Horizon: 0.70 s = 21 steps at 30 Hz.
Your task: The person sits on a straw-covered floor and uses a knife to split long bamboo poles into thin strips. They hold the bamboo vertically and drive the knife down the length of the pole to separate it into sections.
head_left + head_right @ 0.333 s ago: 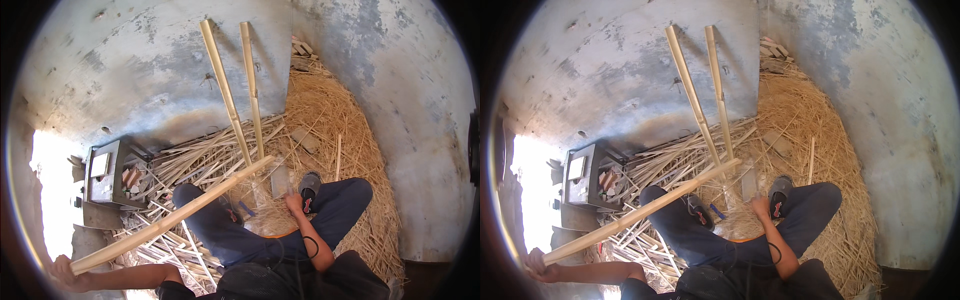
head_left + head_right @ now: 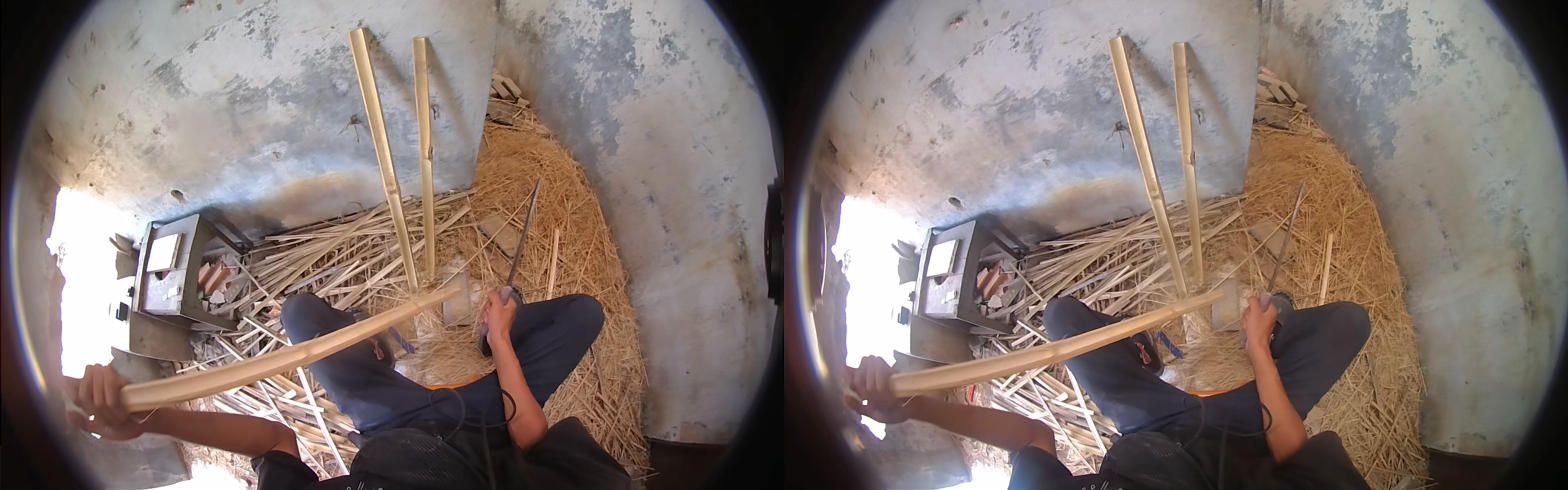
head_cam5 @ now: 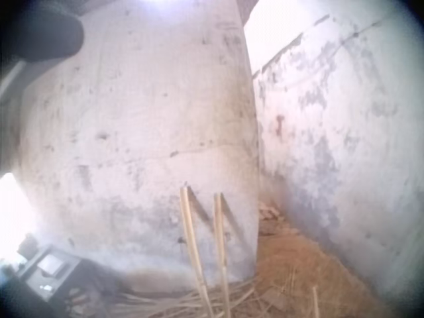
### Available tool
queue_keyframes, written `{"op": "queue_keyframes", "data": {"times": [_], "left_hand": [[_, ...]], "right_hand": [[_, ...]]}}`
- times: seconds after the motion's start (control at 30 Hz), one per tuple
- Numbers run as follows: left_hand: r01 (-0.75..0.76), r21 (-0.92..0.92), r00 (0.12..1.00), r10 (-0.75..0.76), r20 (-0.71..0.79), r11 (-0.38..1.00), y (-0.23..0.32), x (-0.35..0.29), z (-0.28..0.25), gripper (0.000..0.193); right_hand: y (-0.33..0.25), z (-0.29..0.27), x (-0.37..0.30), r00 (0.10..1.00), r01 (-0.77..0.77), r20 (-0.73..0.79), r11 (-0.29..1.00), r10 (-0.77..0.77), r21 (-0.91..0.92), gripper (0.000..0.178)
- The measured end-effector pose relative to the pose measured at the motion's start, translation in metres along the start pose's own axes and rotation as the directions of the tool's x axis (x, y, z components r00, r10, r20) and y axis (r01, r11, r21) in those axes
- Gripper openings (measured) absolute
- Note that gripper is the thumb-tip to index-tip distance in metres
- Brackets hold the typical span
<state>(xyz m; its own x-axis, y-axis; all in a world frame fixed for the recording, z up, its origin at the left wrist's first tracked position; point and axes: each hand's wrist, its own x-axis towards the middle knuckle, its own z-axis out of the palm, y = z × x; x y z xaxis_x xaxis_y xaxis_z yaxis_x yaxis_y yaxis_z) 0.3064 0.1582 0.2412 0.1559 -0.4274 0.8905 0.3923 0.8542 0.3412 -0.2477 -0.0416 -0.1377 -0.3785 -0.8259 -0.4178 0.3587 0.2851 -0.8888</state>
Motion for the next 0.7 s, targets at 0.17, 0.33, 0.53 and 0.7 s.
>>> {"op": "queue_keyframes", "data": {"times": [0.17, 0.33, 0.53, 0.7], "left_hand": [[-0.031, -0.022, 0.992, 0.028, -0.122, 0.999, -0.152, 0.034, 0.061, 0.025], [0.229, -0.356, 0.973, -0.223, 0.058, 0.906, -0.283, 0.056, 0.113, 0.028], [0.424, -0.341, 0.904, -0.373, 0.208, 0.839, -0.37, 0.05, 0.163, 0.035], [0.519, -0.238, 0.853, -0.479, 0.208, 0.821, -0.381, 0.046, 0.173, 0.039]], "right_hand": [[-0.053, 0.003, -0.027, 0.992, 0.019, 0.123, 0.995, -0.03, 0.093, 0.018], [-0.038, -0.004, -0.053, 0.95, -0.159, 0.268, 0.987, 0.161, -0.028, 0.016], [0.027, -0.009, -0.05, 0.906, 0.0, 0.387, 0.916, 0.169, -0.401, 0.018], [0.019, 0.007, -0.056, 0.9, -0.036, 0.393, 0.931, 0.189, -0.364, 0.023]]}}
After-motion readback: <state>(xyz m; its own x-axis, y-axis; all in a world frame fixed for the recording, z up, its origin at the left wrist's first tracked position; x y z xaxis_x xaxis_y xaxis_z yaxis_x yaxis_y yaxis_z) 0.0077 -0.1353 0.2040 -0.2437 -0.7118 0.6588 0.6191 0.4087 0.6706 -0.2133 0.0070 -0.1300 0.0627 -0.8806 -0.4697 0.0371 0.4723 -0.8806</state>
